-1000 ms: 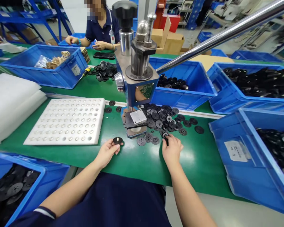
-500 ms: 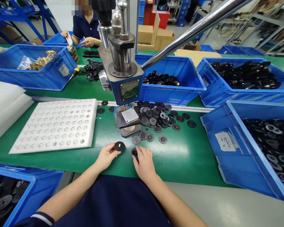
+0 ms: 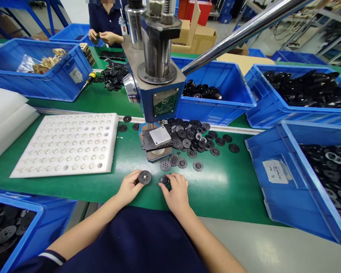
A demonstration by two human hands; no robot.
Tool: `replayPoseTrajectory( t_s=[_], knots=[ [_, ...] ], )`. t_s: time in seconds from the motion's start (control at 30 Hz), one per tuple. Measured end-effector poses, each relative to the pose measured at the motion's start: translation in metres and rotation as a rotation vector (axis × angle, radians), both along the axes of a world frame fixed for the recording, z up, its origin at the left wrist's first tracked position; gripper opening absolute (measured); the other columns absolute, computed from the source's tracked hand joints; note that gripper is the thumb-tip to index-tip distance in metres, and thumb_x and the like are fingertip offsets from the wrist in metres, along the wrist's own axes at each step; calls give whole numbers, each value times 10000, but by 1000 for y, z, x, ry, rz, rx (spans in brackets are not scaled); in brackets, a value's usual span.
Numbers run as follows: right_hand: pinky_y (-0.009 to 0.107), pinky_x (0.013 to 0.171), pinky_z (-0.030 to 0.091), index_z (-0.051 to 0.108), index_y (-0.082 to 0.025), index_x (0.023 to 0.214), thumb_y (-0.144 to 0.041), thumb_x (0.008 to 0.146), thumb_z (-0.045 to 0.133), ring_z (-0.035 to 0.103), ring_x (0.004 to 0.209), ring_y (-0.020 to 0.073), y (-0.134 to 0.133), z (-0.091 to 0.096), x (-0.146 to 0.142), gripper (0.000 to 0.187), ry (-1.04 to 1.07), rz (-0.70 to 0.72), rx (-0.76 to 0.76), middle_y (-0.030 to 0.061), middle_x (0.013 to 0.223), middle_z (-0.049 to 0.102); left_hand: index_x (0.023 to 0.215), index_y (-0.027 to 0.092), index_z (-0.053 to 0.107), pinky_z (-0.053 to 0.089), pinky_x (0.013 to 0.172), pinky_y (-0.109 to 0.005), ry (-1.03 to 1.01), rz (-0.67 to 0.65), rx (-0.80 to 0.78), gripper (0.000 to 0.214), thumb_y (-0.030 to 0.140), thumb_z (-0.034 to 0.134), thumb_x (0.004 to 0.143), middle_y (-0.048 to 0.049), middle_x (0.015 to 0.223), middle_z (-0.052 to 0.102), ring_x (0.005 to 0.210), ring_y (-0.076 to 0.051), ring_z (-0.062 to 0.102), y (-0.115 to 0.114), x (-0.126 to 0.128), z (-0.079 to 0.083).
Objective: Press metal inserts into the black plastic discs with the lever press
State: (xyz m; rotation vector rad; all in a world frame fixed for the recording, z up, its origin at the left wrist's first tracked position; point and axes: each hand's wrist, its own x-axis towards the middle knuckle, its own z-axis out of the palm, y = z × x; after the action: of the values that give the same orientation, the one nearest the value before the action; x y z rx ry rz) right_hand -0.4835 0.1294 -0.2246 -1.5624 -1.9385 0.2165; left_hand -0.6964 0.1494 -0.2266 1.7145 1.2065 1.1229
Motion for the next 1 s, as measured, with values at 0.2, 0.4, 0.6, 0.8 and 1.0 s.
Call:
replayPoseTrajectory(
  t_s=[0.2, 0.4, 0.6, 0.8, 1.0],
  knots=[
    [417, 910, 506, 613, -202, 1183, -368, 903, 654, 594, 1038, 229, 0, 28, -23, 328, 232, 150, -42, 105, 1107, 636, 973, 193, 743, 581, 784, -354, -2, -37, 61, 160, 209, 603, 895, -86, 929, 761, 856, -207, 709, -1, 0, -4],
    [369, 795, 479, 634, -172, 1136, -380, 932, 615, 575, 923, 207, 1, 35, -47, 292, 130, 233, -24, 90, 1005, 646, 995, 189, 764, 590, 785, -372, -17, -79, 72, 179, 213, 617, 896, -103, 930, 773, 852, -219, 710, -2, -4, -9],
    [362, 774, 454, 636, -168, 1117, -386, 932, 618, 565, 900, 206, -1, 38, -49, 287, 109, 210, -7, 86, 979, 645, 975, 199, 779, 595, 785, -400, -17, -70, 40, 186, 294, 636, 904, -105, 915, 778, 840, -231, 711, -1, -5, -6],
    [363, 771, 443, 620, -145, 1090, -357, 935, 618, 564, 901, 208, -2, 37, -51, 263, 126, 247, 31, 87, 977, 654, 1011, 212, 775, 590, 827, -406, -31, -101, 82, 187, 262, 619, 920, -96, 925, 784, 844, -227, 722, -2, -7, -7],
    [357, 750, 452, 611, -135, 1096, -343, 955, 582, 559, 876, 201, -2, 37, -54, 254, 120, 262, 66, 90, 971, 655, 1022, 212, 767, 594, 833, -413, -4, -93, 108, 221, 180, 577, 914, -91, 914, 780, 845, -225, 724, -5, -7, -10]
  ],
)
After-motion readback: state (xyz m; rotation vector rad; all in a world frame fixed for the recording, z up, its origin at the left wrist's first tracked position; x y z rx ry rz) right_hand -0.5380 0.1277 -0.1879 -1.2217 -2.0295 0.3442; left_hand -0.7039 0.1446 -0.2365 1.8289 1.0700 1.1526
